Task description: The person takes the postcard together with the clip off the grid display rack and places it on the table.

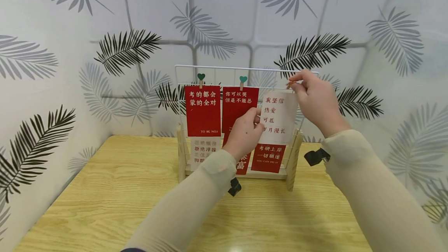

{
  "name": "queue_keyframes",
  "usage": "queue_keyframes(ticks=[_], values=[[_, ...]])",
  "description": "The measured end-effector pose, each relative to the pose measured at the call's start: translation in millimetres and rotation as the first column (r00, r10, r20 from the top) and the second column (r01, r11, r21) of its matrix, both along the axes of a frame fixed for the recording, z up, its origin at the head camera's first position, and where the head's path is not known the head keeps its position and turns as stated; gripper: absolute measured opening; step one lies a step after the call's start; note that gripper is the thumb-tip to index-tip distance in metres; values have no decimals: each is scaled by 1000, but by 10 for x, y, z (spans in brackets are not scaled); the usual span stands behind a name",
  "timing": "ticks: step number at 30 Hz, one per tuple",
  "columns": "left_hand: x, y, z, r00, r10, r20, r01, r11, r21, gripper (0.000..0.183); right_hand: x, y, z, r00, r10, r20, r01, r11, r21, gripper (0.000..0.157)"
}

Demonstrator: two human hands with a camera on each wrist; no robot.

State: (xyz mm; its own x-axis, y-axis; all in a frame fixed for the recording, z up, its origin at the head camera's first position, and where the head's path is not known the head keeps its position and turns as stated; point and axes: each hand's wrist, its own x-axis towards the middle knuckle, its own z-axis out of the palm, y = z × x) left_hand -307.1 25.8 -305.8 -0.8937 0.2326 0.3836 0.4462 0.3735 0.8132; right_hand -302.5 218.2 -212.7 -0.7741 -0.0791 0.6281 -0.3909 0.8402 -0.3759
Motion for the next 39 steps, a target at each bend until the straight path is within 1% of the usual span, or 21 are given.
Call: queue_keyframes(ticks=[5, 13, 18, 25, 30, 34, 39], values=[[12, -11, -22, 1000, -9, 1, 9, 1000, 5, 33, 16, 51, -42, 999, 13, -41, -13, 1000, -9, 25], [46, -51, -32, 1000, -11, -6, 11, 1000, 2, 33, 97, 87, -88, 998, 38, -49, -39, 999, -20, 25], [66, -81, -41, 1000, -13, 7, 13, 1000, 3, 31, 151, 114, -100, 997, 41, -62, -41, 999, -8, 23], [107, -106, -65, 1000, 0, 16, 0, 1000, -4, 28, 201, 159, -166, 998, 49, -29, -49, 999, 3, 24], [137, -126, -84, 1000, -8, 23, 8, 1000, -13, 29, 214, 224, -237, 998, 52, -37, -52, 999, 0, 23], [146, -140, -126, 999, -7, 33, 7, 1000, -4, 26, 239, 289, -299, 998, 61, -32, -61, 998, -13, 24], [162, -155, -150, 1000, -4, 21, 4, 1000, 13, 24, 272, 369, -360, 998, 62, -7, -62, 998, -34, 25]])
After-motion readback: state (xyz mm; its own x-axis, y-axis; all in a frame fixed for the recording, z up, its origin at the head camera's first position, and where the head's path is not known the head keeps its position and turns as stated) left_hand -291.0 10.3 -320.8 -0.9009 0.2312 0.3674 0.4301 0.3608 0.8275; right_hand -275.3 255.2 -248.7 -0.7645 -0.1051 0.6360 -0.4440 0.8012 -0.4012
